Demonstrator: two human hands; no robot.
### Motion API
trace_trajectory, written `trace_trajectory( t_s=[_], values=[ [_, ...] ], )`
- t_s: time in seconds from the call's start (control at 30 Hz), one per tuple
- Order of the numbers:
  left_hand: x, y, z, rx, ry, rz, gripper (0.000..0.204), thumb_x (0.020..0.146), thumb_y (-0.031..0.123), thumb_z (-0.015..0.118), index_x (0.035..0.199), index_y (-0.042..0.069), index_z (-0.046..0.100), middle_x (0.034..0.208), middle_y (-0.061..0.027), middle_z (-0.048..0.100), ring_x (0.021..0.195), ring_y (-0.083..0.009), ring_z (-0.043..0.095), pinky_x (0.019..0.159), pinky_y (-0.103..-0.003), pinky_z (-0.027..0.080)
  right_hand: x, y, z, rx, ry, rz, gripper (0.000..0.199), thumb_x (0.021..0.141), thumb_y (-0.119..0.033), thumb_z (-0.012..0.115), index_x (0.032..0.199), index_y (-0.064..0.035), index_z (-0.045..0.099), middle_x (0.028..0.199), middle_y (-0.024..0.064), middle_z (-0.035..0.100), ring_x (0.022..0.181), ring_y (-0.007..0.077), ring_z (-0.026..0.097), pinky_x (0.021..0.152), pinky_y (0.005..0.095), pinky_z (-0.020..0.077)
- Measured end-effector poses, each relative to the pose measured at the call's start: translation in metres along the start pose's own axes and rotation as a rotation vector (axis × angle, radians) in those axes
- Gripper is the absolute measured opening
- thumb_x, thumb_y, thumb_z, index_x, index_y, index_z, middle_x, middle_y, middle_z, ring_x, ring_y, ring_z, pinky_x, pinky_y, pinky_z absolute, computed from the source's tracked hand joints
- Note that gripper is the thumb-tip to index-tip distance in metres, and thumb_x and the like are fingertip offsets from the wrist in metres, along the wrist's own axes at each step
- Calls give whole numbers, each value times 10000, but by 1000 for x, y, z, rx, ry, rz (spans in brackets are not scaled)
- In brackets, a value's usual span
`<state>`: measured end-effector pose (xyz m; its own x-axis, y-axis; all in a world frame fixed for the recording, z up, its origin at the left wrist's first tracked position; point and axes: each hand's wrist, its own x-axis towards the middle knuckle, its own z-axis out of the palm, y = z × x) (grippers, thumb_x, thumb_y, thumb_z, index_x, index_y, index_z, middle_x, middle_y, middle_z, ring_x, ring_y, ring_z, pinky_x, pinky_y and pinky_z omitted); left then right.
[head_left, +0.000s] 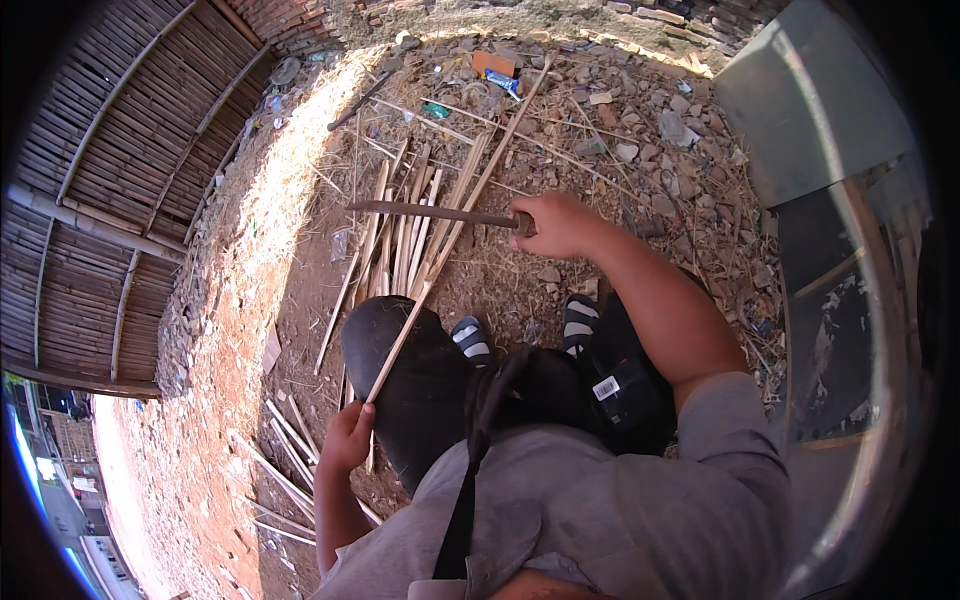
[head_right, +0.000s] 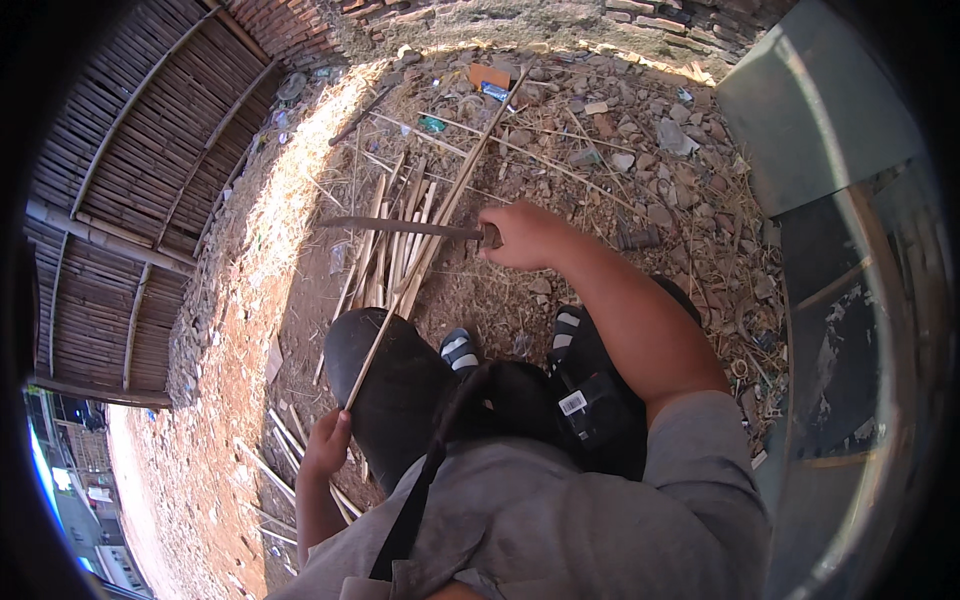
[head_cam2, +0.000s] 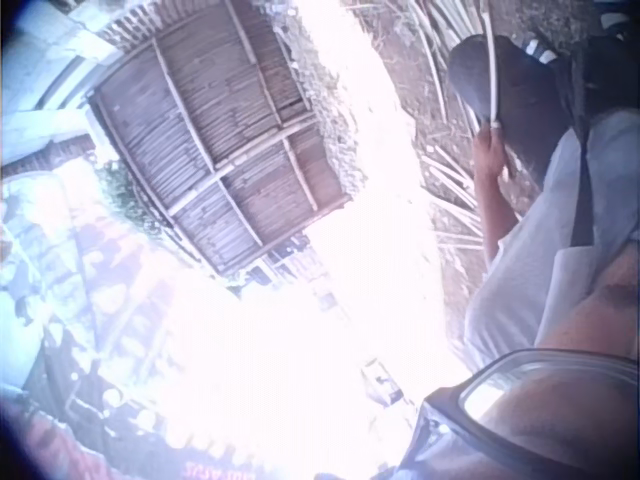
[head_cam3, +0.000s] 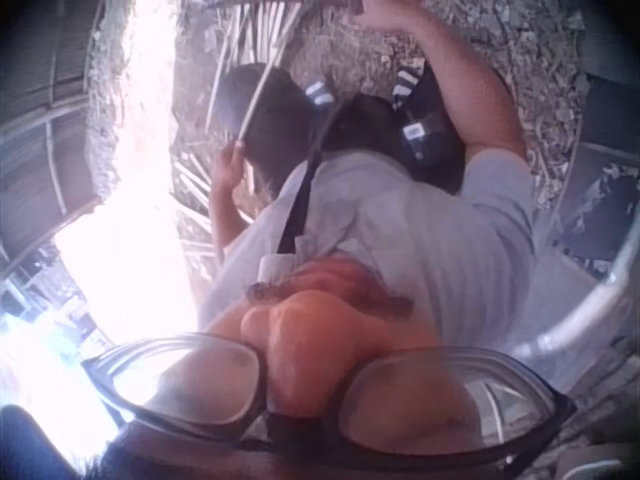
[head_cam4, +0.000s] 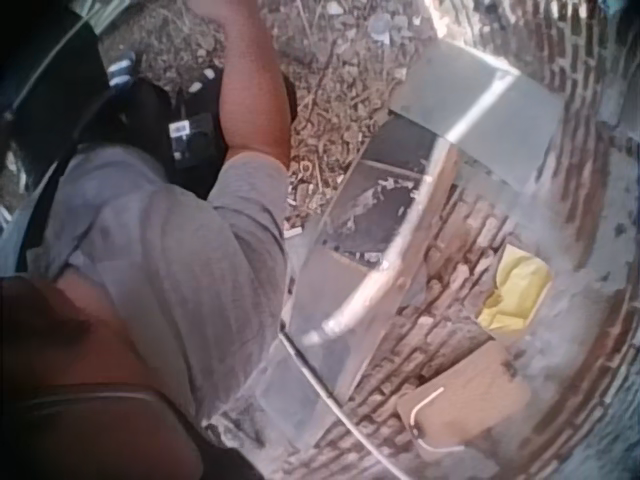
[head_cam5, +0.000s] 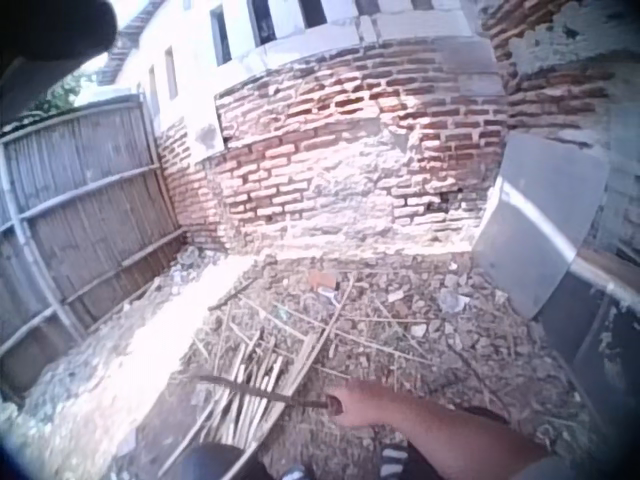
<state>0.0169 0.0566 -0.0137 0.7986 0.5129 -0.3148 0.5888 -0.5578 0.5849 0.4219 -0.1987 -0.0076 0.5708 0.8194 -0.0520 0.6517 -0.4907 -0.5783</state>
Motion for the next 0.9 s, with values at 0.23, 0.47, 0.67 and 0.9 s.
trace_trajectory(
  t_s=[0.23,0.47,0.67,0.9],
  values=[
    [6,-12,-6,-31,-120,-76,539,1046,470,474,919,-34,618,745,-171,625,755,-231,597,725,-410,472,-3,14,-6,27,17,27,413,786,-353,828,944,-16,650,726,145,636,696,291,649,644,416,474],
    [-5,6,-3,147,14,-10,566,1011,520,501,809,-6,561,743,-251,623,769,-437,641,691,-497,473,-2,14,-9,80,32,42,440,779,-356,834,985,-9,659,717,126,622,680,247,621,636,394,460],
    [-8,24,-21,400,107,16,537,981,526,548,818,14,568,728,-252,629,761,-484,632,663,-548,472,-5,12,-18,142,159,37,445,773,-336,844,1003,-2,660,744,108,623,705,237,615,660,390,467],
    [4,78,-48,730,174,141,519,932,578,598,851,66,574,697,-186,644,698,-436,654,632,-542,494,-9,23,-3,36,265,-313,426,744,-358,859,1003,-67,687,1226,119,596,1200,315,527,987,416,451]
  ],
)
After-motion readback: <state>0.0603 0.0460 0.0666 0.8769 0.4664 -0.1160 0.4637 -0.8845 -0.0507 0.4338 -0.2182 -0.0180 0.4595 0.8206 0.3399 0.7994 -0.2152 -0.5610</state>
